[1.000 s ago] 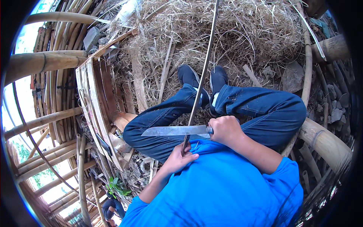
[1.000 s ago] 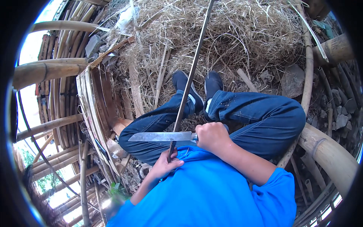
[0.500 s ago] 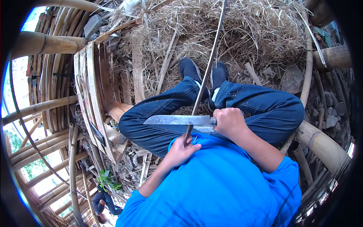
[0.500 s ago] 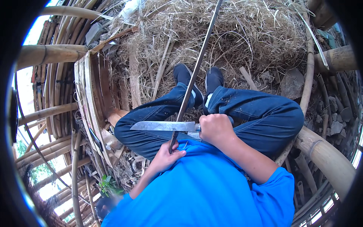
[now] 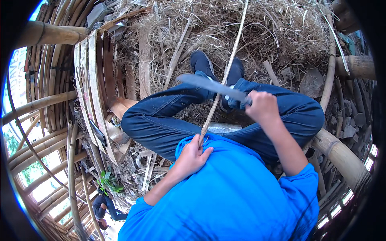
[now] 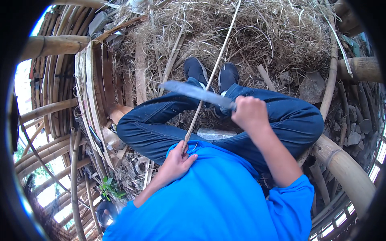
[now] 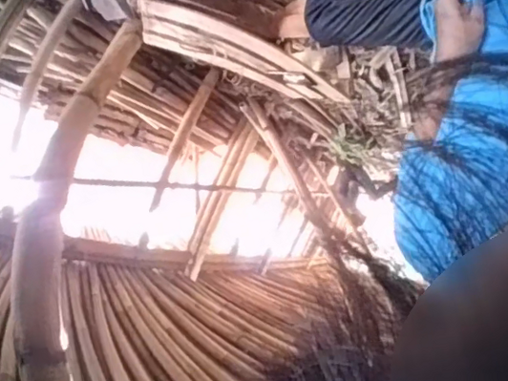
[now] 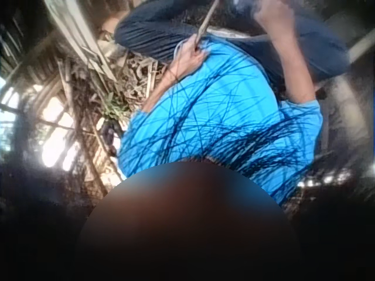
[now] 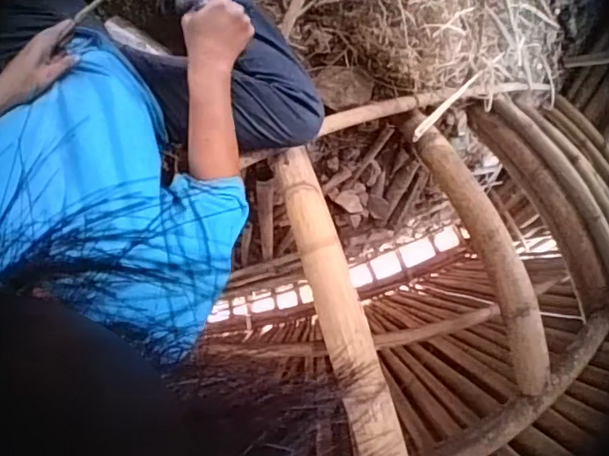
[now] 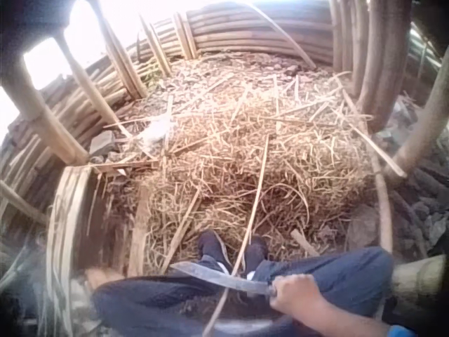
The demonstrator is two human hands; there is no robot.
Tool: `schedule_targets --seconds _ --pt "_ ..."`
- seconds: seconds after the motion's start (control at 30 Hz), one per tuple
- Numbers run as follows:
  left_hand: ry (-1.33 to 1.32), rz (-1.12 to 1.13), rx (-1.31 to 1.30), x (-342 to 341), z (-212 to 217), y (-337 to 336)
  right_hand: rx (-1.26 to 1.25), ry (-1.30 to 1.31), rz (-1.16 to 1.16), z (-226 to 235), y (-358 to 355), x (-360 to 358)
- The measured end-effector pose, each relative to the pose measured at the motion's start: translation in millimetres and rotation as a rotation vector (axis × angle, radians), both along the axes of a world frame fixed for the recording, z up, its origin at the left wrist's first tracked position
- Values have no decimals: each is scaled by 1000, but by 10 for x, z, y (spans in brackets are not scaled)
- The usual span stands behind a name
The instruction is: The person strips bark from a long bamboo stalk using a knife, pulling the blade along the length of the wood while holding it between their legs.
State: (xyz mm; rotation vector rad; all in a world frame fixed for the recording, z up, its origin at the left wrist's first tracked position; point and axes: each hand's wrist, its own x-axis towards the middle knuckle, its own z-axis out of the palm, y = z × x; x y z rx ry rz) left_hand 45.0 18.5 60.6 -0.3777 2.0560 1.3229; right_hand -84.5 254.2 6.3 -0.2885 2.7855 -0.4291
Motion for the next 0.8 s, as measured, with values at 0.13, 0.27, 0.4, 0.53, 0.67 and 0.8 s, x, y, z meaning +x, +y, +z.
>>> schedule_targets --seconds 0.13,0.27,0.4,0.53,0.67,0.8 --pt "-35 -48 -5 -59 52 11 60 24 -122 -85 149 -326" --pt "-65 -5 65 -110 42 -3 -25 7 -103 -70 90 -324" --pt "-25 -26 14 -99 -33 -11 -252 -167 64 227 -378 195" --pt "-26 -41 -39 -213 21 26 -254 -173 75 97 -461 318" --pt "-9 -73 -103 -230 46 26 -176 -145 143 86 -445 197" --pt "-58 -71 -63 -110 67 40 -49 -51 -83 -134 -44 -243"
